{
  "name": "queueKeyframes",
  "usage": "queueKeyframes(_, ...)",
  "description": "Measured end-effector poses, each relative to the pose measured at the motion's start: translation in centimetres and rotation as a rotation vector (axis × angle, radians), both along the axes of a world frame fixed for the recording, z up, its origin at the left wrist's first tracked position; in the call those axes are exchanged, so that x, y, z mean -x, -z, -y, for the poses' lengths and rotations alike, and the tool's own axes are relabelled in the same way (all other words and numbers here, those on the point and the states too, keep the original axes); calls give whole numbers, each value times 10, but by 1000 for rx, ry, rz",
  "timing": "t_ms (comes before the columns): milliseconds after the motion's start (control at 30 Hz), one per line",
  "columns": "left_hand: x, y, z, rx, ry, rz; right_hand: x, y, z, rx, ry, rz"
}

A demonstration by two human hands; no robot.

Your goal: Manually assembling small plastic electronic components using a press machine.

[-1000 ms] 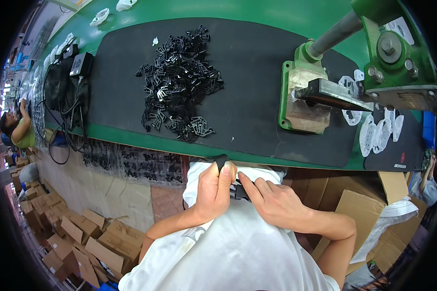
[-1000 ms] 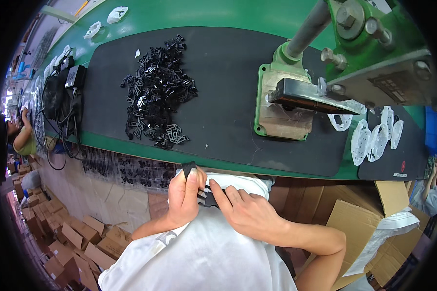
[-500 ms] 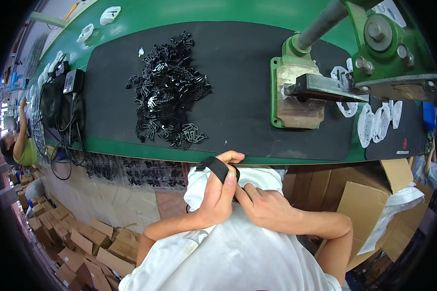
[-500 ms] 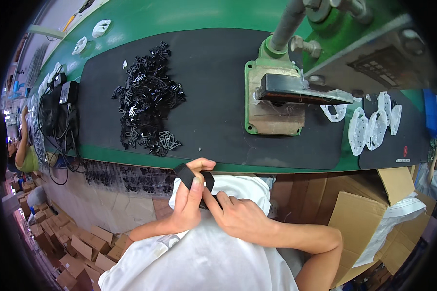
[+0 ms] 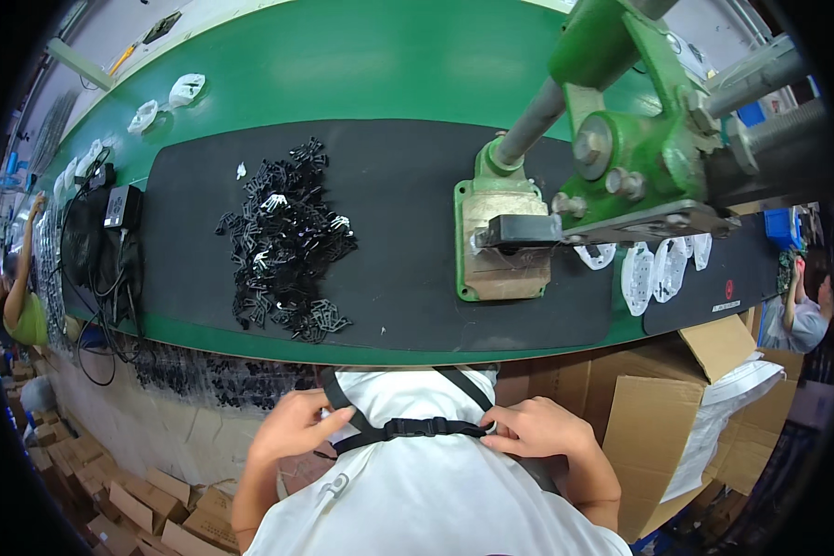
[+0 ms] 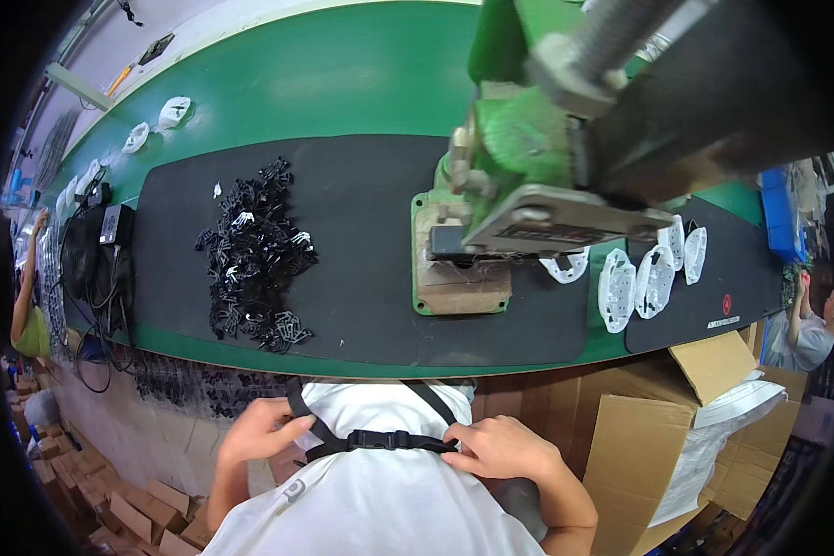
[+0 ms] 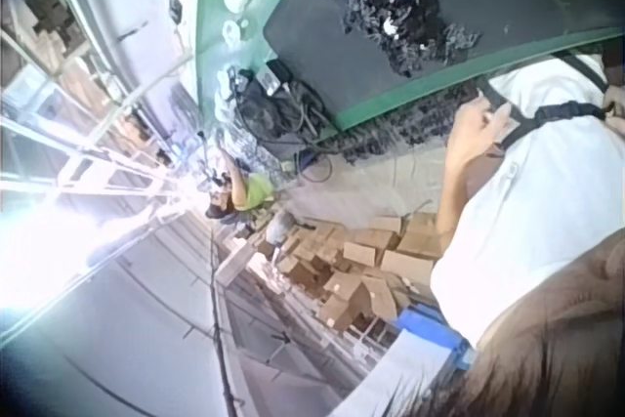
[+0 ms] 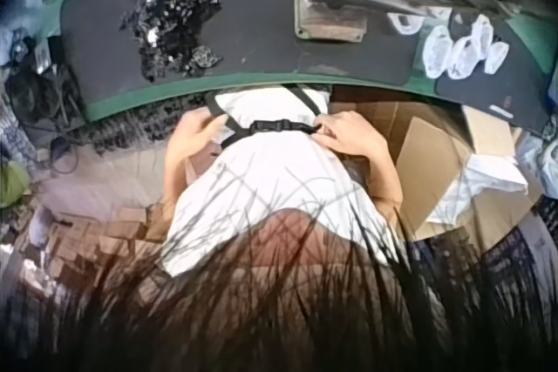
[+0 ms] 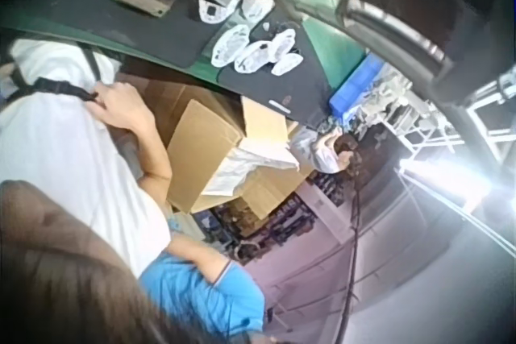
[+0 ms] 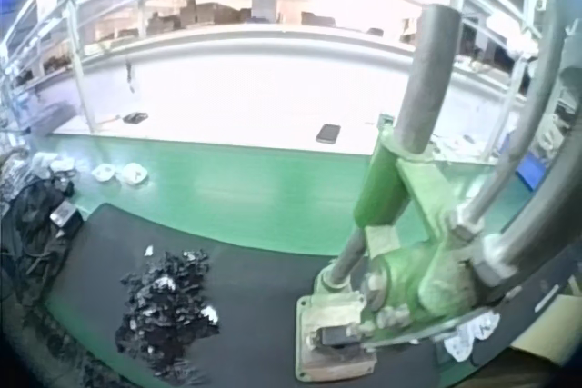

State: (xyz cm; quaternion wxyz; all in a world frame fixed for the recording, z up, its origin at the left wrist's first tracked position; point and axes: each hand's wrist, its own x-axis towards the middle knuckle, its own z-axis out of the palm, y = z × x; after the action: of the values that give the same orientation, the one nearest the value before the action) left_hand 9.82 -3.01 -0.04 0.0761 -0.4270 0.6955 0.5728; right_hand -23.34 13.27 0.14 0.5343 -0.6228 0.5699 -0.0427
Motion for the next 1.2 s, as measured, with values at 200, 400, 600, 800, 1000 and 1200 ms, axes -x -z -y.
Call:
queueKeyframes(200,19,-25,22,299,-93,-57,22,-17,20,250,98,42)
queueKeyframes(400,50,-18,26,418,-191,-313,16,-15,41,296,37,83)
queueKeyframes(600,54,-3,54,793,-304,-400,-24,-16,55,403,207,158)
queueKeyframes(800,44,-3,78,914,-297,-462,-78,2,94,665,414,277)
queueKeyframes(1000,50,-14,98,909,-198,-512,-124,12,156,869,417,70)
queueKeyframes(1200,43,2,92,835,-309,-535,-123,43,163,984,421,-5)
